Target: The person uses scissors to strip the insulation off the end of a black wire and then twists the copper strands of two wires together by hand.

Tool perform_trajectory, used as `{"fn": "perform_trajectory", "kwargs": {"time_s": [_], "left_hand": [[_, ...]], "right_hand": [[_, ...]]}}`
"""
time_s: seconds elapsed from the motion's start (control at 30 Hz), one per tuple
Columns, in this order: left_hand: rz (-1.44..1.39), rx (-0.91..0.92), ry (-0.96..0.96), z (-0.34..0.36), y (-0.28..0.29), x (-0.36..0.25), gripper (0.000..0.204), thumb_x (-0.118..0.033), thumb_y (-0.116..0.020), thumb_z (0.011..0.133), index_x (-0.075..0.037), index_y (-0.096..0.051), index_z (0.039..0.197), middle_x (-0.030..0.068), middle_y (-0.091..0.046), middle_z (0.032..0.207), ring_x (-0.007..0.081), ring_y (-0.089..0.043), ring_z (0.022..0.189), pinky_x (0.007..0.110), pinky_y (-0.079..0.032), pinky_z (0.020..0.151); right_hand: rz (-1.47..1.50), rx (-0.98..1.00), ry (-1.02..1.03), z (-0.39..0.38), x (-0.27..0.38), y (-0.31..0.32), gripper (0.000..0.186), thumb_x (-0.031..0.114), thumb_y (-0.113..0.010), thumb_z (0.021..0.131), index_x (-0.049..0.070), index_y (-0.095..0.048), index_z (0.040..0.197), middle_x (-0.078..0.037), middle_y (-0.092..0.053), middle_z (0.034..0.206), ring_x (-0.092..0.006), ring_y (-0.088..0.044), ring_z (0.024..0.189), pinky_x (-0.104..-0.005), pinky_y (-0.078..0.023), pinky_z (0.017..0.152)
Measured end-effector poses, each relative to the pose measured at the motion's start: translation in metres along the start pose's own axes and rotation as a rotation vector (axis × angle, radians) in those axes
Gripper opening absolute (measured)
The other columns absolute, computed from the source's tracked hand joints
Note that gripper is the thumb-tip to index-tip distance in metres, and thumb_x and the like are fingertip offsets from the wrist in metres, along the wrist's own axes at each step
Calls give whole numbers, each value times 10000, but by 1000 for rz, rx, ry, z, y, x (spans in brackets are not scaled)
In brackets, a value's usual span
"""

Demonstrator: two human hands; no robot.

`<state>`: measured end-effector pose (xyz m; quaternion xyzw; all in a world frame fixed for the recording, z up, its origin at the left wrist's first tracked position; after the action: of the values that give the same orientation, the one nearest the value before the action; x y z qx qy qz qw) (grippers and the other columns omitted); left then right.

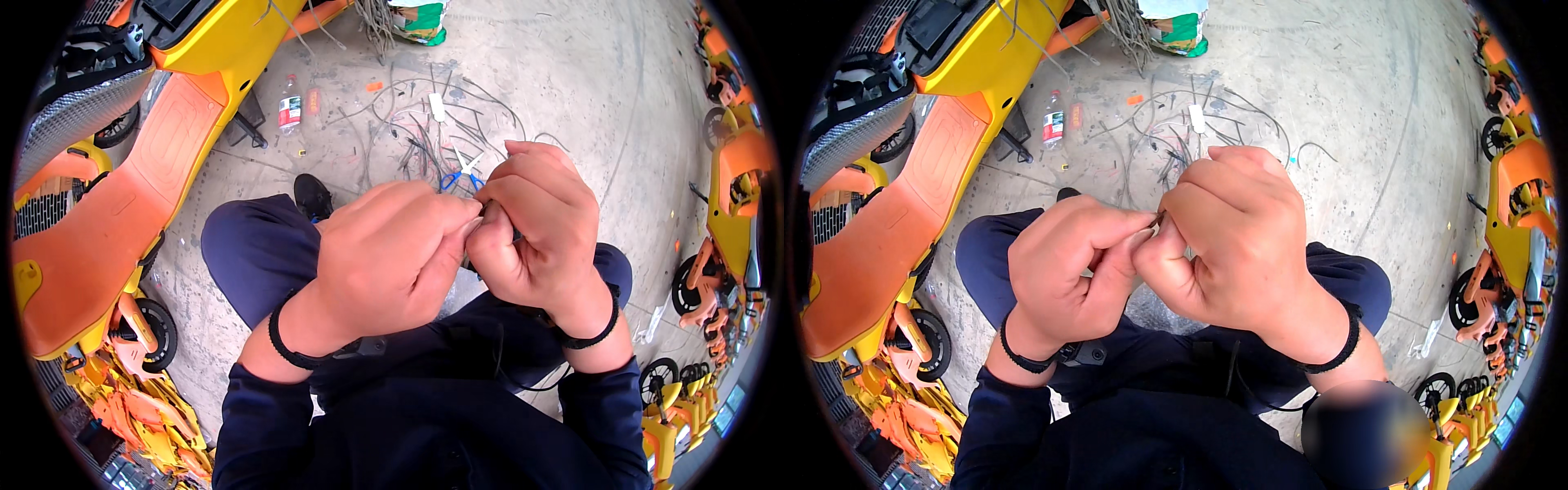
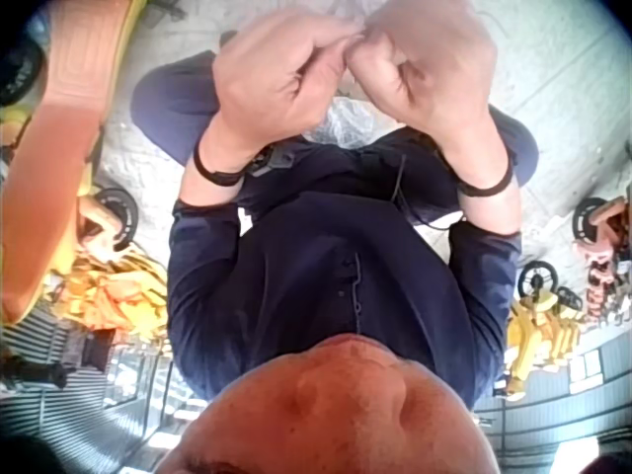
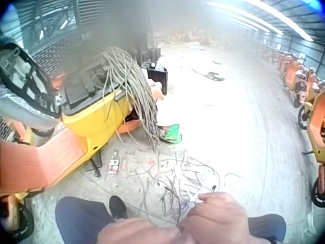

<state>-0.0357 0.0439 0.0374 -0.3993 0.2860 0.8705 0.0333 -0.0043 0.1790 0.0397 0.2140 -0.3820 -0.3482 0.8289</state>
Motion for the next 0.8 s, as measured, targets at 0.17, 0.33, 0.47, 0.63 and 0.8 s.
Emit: {"fn": "perform_trajectory", "kwargs": {"time_s": [0.17, 0.33, 0.47, 0.63, 0.8], "left_hand": [[-123, 8, 92, 1, 5, 4, 99, -11, -666, 807, -17, -668, 906, 28, -563, 640, 97, -456, 520, 227, -330, 473], [-113, 22, 123, 2, 10, 4, 116, -3, -671, 801, -20, -673, 916, 17, -579, 668, 76, -444, 533, 218, -313, 474], [-86, 6, 50, 3, 10, 2, 148, 16, -676, 778, -31, -680, 918, 29, -603, 700, 100, -463, 537, 226, -337, 483], [-2, 3, -65, 2, 12, 0, 204, 25, -687, 741, -49, -693, 931, 39, -600, 697, 155, -485, 546, 251, -371, 494], [95, 78, -156, 4, 12, -4, 280, 5, -709, 690, -82, -705, 956, 34, -564, 678, 190, -486, 548, 272, -382, 506]], "right_hand": [[144, 85, 52, 4, -3, 6, 62, 37, -597, 610, 42, -588, 672, -58, -557, 649, -250, -553, 592, -340, -459, 626], [362, 188, 4, 0, -5, 6, 76, 38, -588, 693, 30, -628, 756, -95, -602, 736, -281, -589, 674, -349, -471, 650], [385, 208, -16, 2, -3, 6, 76, 49, -585, 723, 23, -638, 770, -107, -602, 743, -276, -591, 676, -354, -467, 645], [577, 281, -122, 1, -6, 3, 102, 58, -551, 764, -3, -632, 774, -125, -597, 738, -271, -575, 652, -331, -459, 592], [745, 320, -288, -5, -11, 0, 92, 39, -519, 767, -7, -574, 708, -114, -581, 679, -253, -550, 595, -316, -449, 552]]}}
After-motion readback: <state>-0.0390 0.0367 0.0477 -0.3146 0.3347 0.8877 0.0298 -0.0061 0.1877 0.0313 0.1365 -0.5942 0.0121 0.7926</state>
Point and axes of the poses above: each hand's wrist, its own z-axis towards the middle knuckle, its own y-axis out of the back of the hand, x = y × z, the point moved 5 cm from there along z, towards the middle knuckle
